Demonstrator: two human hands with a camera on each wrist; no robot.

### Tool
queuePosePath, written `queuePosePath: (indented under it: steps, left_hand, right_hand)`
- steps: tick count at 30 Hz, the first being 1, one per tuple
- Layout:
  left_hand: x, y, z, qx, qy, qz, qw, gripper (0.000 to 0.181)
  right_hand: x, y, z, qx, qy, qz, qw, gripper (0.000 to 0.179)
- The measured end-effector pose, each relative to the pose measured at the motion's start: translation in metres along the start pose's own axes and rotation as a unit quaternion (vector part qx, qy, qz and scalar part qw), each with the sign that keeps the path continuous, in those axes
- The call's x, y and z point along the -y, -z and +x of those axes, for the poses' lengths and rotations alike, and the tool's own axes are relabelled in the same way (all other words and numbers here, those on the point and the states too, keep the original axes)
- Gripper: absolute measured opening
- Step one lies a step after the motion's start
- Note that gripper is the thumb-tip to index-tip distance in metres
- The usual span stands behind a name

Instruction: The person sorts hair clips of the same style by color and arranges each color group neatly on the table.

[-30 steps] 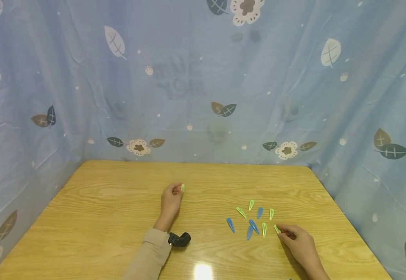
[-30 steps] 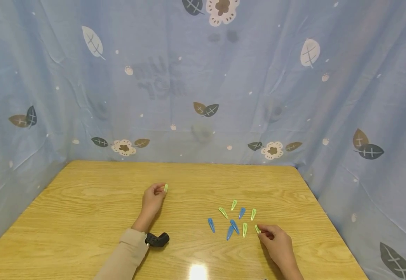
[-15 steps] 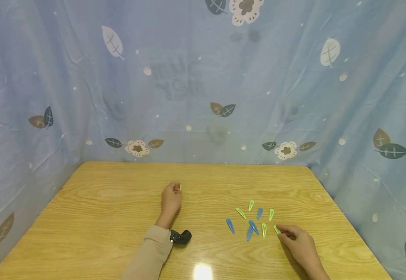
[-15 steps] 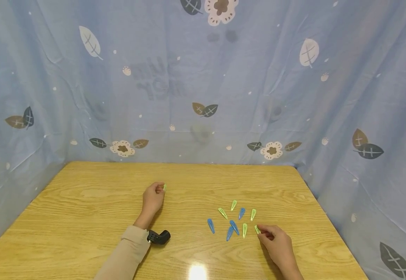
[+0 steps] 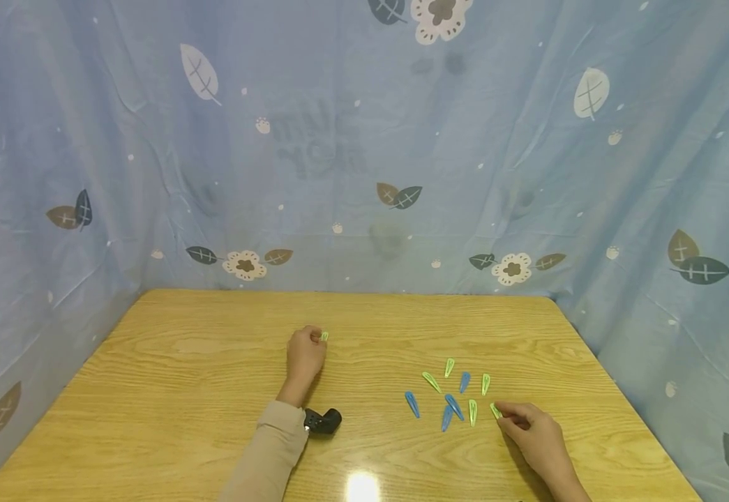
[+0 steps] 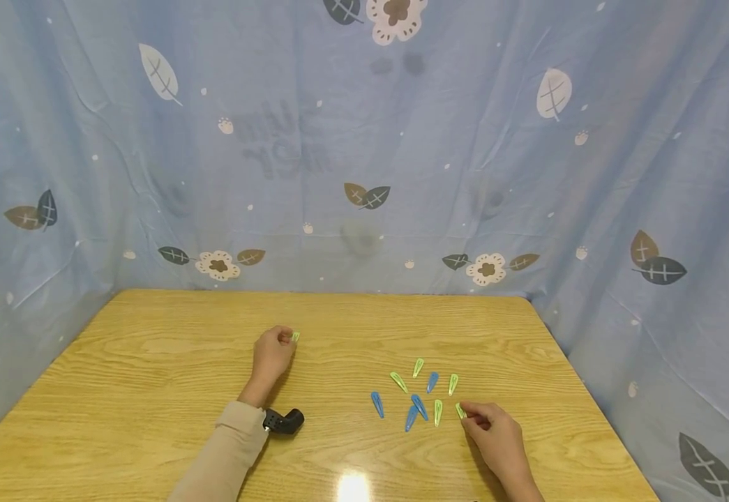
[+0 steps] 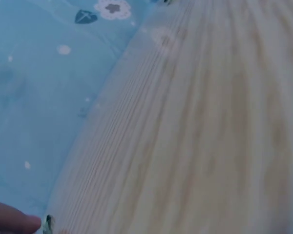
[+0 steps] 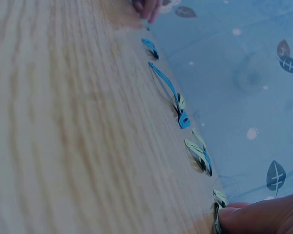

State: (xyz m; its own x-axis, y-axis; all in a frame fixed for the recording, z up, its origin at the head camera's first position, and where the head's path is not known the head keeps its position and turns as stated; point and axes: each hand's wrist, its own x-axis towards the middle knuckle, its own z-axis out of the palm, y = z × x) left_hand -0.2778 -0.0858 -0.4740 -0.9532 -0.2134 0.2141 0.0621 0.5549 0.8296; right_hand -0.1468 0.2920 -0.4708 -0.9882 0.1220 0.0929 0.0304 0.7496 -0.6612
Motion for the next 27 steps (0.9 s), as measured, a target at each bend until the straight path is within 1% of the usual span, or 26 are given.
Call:
queuePosePath:
  steps: [3,7,13,17,22,27]
  left_hand:
    - [0.003,0.002,0.003,0.006,-0.001,-0.008,1.0000,0.019]
    - [0.009,0.006,0.007,0.019,-0.016,-0.012,0.9996,0.017]
    - [0.018,0.013,0.012,0.066,-0.036,-0.011,0.9971,0.019]
    - [0.023,0.017,0.016,0.094,-0.039,-0.013,0.9947,0.021]
    - [0.026,0.019,0.018,0.105,-0.038,-0.006,0.9937,0.019]
    - [0.025,0.017,0.017,0.113,-0.042,-0.010,0.9927,0.018]
  right_hand:
    - [0.000,0.000,0.000,0.000,-0.001,0.001,1.0000,0.027]
    - [-0.001,0.000,0.000,-0.002,0.004,0.003,1.0000,0.027]
    - [-0.001,0.000,0.000,-0.004,0.002,0.002,1.0000,0.026]
    - [0.000,-0.001,0.002,-0.003,0.001,0.001,1.0000,0.026]
    - [0.002,0.000,0.003,0.004,-0.004,0.003,1.0000,0.026]
    - [0.003,0.003,0.002,0.019,-0.013,-0.001,0.9997,0.027]
